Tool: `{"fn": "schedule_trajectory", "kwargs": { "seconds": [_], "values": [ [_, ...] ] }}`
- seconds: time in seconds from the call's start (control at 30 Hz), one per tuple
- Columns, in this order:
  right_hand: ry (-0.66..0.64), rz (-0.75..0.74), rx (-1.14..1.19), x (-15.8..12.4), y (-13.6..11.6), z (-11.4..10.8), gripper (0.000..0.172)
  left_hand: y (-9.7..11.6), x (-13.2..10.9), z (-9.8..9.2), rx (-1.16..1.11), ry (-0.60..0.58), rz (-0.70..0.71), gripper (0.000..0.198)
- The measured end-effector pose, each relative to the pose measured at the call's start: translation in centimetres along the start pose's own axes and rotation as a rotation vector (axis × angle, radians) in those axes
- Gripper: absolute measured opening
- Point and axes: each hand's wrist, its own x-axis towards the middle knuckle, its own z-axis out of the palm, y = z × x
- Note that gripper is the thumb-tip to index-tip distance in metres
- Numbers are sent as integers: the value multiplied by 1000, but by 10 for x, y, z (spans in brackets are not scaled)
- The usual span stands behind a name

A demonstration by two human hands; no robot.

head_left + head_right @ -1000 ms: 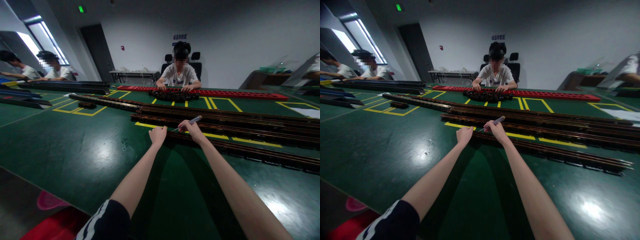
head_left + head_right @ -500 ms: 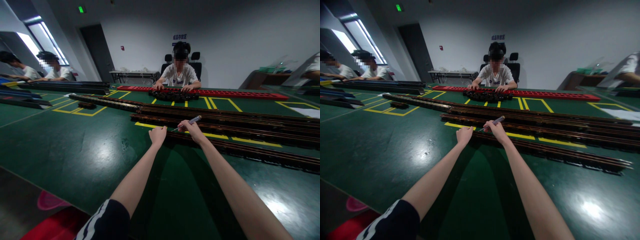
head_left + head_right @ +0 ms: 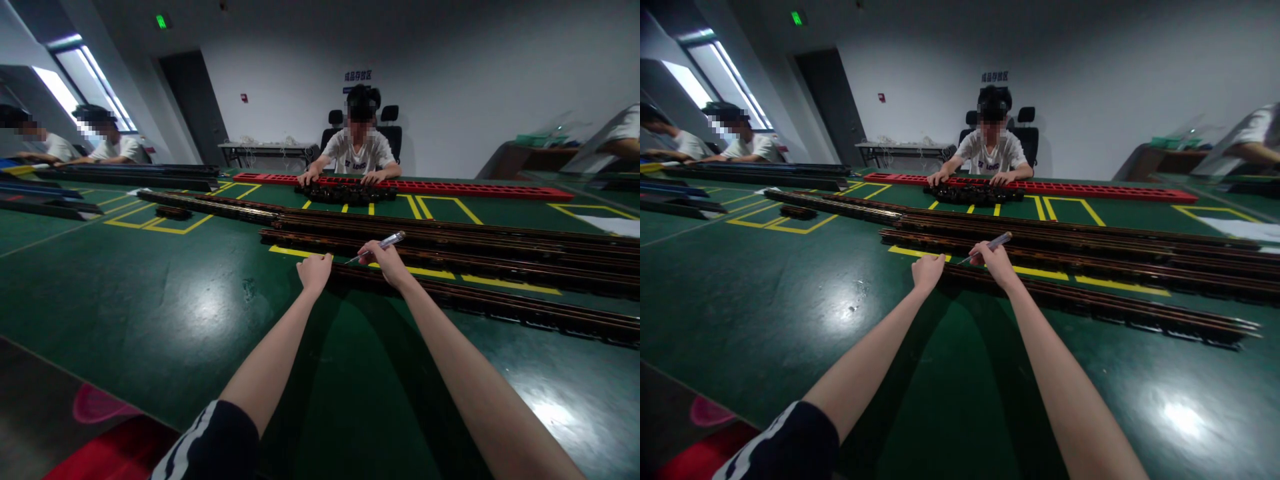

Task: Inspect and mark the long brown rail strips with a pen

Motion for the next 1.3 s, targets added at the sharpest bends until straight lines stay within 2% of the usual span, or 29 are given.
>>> {"fn": "schedule_trajectory", "kwargs": {
  "seconds": [0.33,0.93,1.3],
  "values": [
    [-3,32,-42,-5,-8,-7,18,0,-3,-1,-31,4,14,44],
    [-22,35,-62,-12,-6,-35,25,-1,-1,1,-15,9,17,44],
    [-19,29,-61,-13,-6,-35,28,-1,-2,1,-60,-3,18,45]
  ]
}}
